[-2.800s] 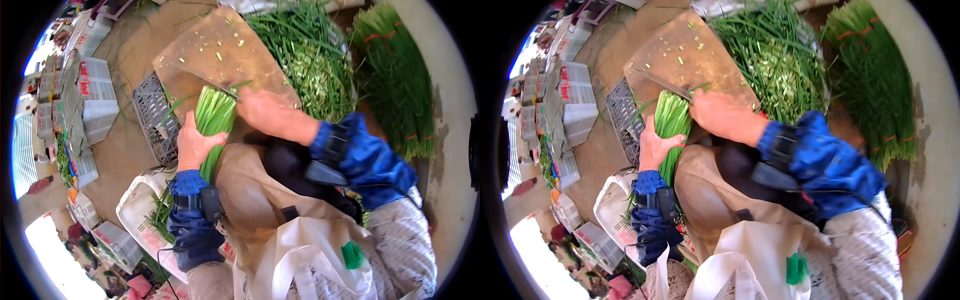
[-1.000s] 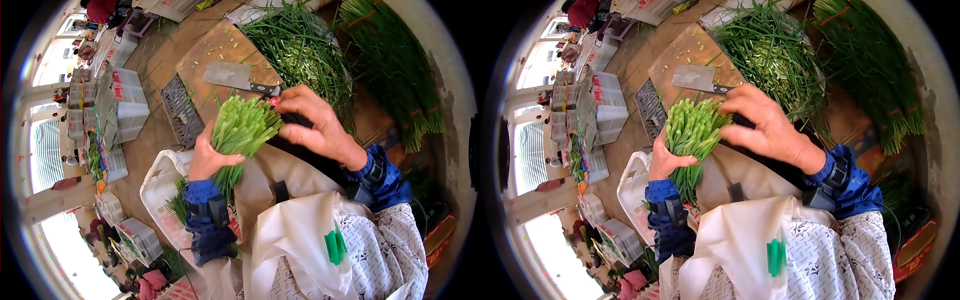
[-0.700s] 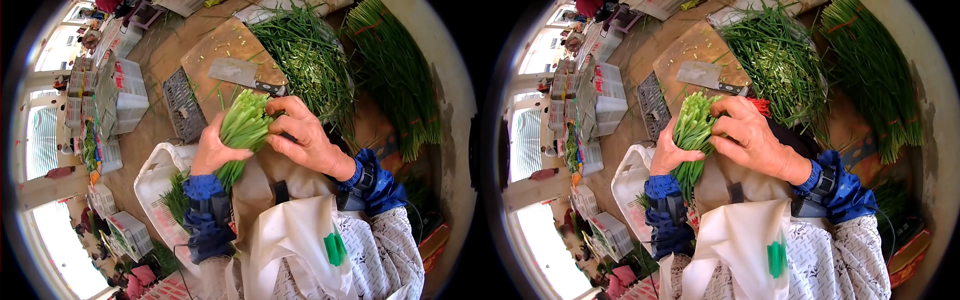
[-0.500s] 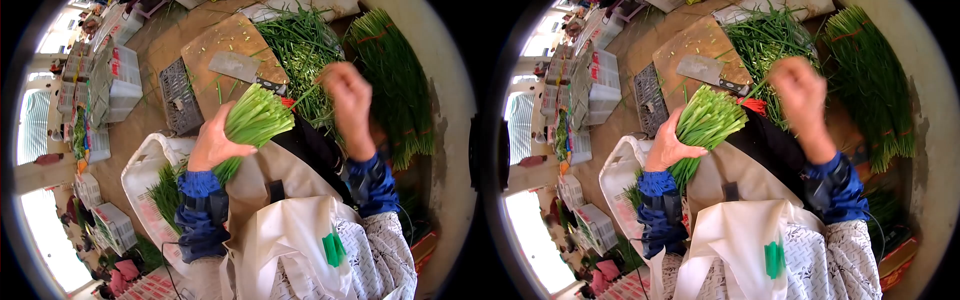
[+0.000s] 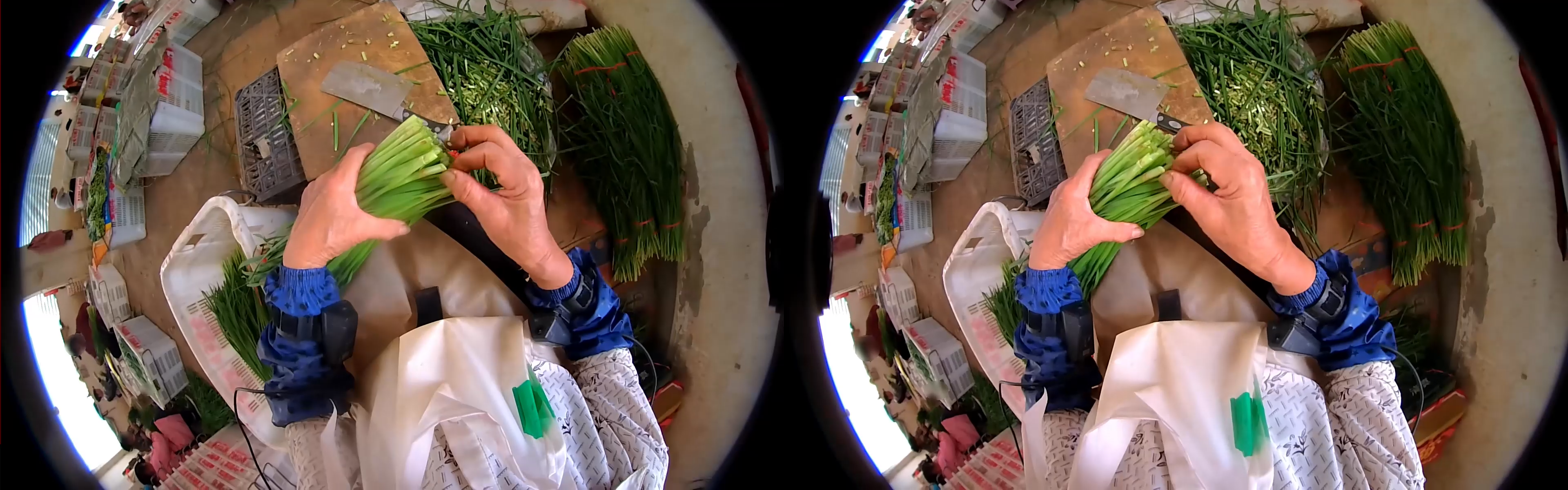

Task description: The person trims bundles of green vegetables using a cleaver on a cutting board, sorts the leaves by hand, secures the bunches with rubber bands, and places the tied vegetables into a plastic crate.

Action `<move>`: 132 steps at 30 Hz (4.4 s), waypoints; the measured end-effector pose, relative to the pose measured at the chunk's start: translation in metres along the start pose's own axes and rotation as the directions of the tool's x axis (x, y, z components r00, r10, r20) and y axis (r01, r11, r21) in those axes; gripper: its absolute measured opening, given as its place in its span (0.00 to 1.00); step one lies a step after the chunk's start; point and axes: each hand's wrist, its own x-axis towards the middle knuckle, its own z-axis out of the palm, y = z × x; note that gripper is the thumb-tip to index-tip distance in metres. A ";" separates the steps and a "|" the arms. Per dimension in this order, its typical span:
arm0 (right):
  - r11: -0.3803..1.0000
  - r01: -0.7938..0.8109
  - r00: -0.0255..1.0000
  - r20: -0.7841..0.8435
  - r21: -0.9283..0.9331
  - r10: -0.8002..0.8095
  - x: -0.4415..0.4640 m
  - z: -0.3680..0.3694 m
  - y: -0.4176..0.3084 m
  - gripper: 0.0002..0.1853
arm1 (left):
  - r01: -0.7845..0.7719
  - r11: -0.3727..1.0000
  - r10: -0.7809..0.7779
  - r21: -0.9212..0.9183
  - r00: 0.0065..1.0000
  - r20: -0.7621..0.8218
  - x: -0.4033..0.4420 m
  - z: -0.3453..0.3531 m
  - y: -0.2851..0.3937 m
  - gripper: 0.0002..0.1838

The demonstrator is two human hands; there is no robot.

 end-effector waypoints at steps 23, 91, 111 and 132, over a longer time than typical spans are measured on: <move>0.967 0.122 0.967 0.246 -0.224 -0.065 0.027 -0.046 -0.003 0.15 | 0.051 0.998 -0.051 0.042 0.999 0.007 0.003 0.003 0.004 0.56; 0.971 -0.065 -0.210 0.948 0.232 -0.240 -0.008 0.291 -0.122 0.28 | 0.412 0.693 -0.710 -0.591 0.531 -0.463 -0.382 -0.163 -0.195 0.40; 0.718 -0.642 0.480 0.589 -0.269 0.650 0.018 0.123 -0.037 0.23 | 0.967 0.248 -0.650 -0.055 0.124 -0.749 -0.201 -0.022 -0.446 0.40; 0.615 -0.654 0.745 -0.237 -0.440 0.623 -0.072 -0.032 0.025 0.13 | 0.874 0.066 -0.514 0.481 0.444 -0.734 -0.152 -0.004 -0.458 0.34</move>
